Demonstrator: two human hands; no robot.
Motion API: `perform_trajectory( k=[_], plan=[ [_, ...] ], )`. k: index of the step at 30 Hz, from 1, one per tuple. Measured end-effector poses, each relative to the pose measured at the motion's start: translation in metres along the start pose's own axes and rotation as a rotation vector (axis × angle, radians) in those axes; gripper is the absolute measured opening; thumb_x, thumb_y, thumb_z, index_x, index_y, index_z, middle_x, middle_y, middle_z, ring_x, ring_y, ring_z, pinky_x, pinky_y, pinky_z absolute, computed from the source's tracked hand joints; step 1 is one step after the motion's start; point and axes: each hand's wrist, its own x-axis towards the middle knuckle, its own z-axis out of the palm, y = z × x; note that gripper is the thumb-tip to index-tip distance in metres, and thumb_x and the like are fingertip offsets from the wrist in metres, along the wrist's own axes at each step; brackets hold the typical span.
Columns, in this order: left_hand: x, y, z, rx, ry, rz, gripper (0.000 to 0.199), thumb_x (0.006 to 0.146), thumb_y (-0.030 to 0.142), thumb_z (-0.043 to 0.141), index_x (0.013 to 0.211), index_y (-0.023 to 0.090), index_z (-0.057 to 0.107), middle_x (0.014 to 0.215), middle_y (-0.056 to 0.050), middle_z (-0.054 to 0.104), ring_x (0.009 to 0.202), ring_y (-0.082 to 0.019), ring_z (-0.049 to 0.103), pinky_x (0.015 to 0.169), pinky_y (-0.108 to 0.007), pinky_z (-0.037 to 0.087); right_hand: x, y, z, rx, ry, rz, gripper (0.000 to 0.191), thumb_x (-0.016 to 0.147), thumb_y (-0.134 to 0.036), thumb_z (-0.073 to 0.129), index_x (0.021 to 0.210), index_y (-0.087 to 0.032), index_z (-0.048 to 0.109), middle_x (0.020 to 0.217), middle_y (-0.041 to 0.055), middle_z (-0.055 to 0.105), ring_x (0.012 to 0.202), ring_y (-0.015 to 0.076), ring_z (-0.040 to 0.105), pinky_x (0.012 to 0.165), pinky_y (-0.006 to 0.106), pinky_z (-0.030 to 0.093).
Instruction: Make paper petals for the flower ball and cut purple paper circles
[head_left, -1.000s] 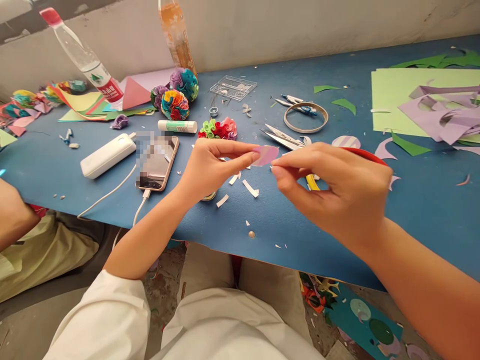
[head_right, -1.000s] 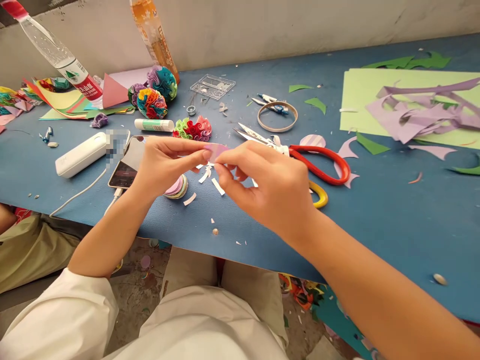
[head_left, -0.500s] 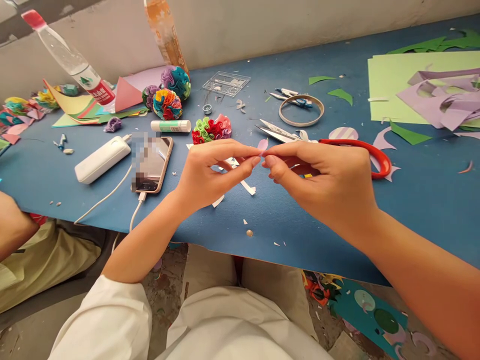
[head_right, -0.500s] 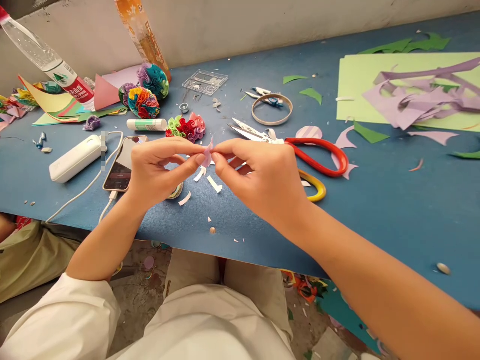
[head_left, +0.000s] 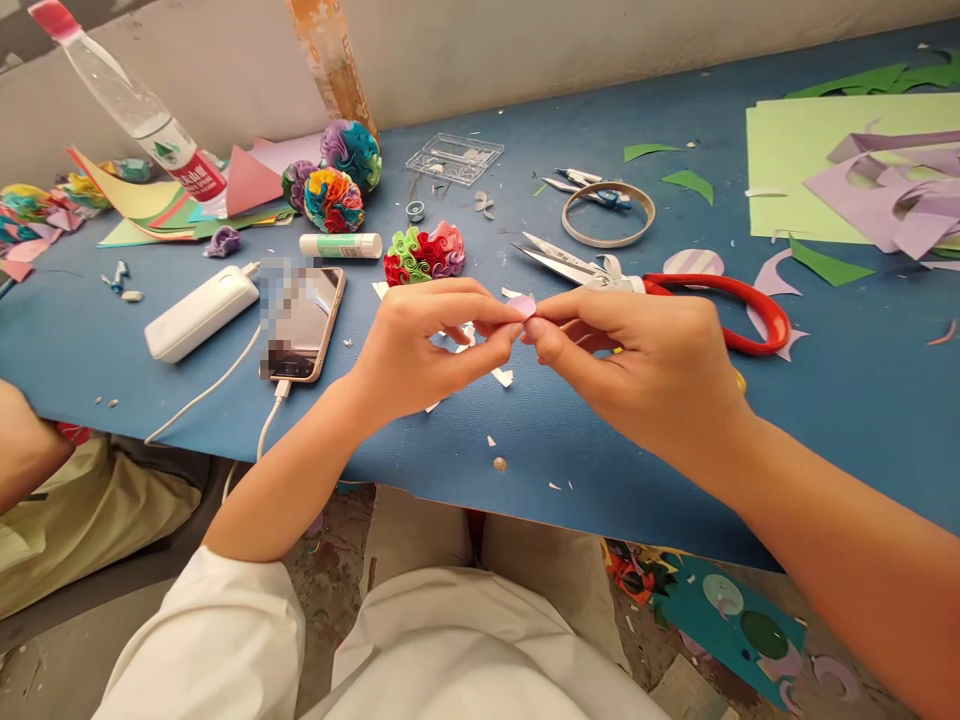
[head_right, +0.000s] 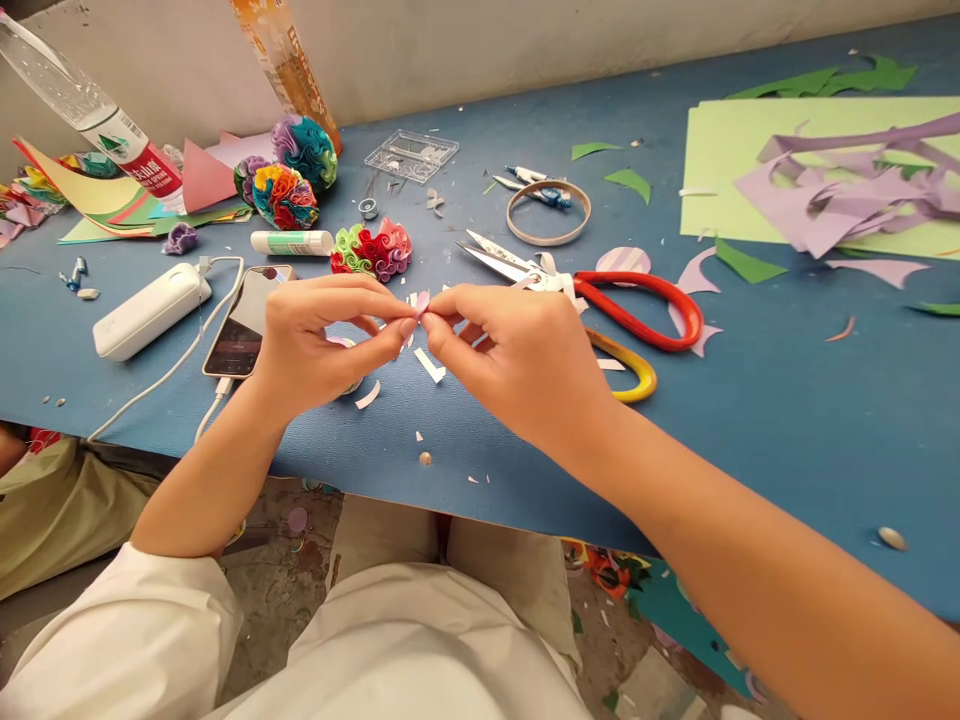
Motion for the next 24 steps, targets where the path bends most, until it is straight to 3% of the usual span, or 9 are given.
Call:
perform_trajectory(
  k=[14,24],
  plan=[
    [-0.0008,0.0014,0.0013,0.017,0.012,-0.065,0.011,0.08,0.021,0.064,0.075,0.022,0.074,0.07,0.003,0.072,0.058,-0.006,0.06,0.053,-0.016,0.052,-0.0002,-0.0008,-0.0009,0.035,-0.023,0.013,0.015,0.083,-0.02,0.056,0.078,-0.021,0.069,0.062,-0.0025,0.067,0.053,0.0126,0.061,0.051,0.026,0.048],
    [-0.0005,0.0052,0.0002,0.036,0.006,-0.122,0.009,0.079,0.02,0.064,0.077,0.021,0.074,0.08,-0.001,0.073,0.069,-0.009,0.065,0.052,-0.015,0.053,-0.0008,-0.0005,-0.0011,-0.026,-0.022,0.004,0.018,0.087,-0.025,0.053,0.081,-0.021,0.07,0.064,-0.0012,0.068,0.05,0.0133,0.06,0.052,0.029,0.045]
  ],
)
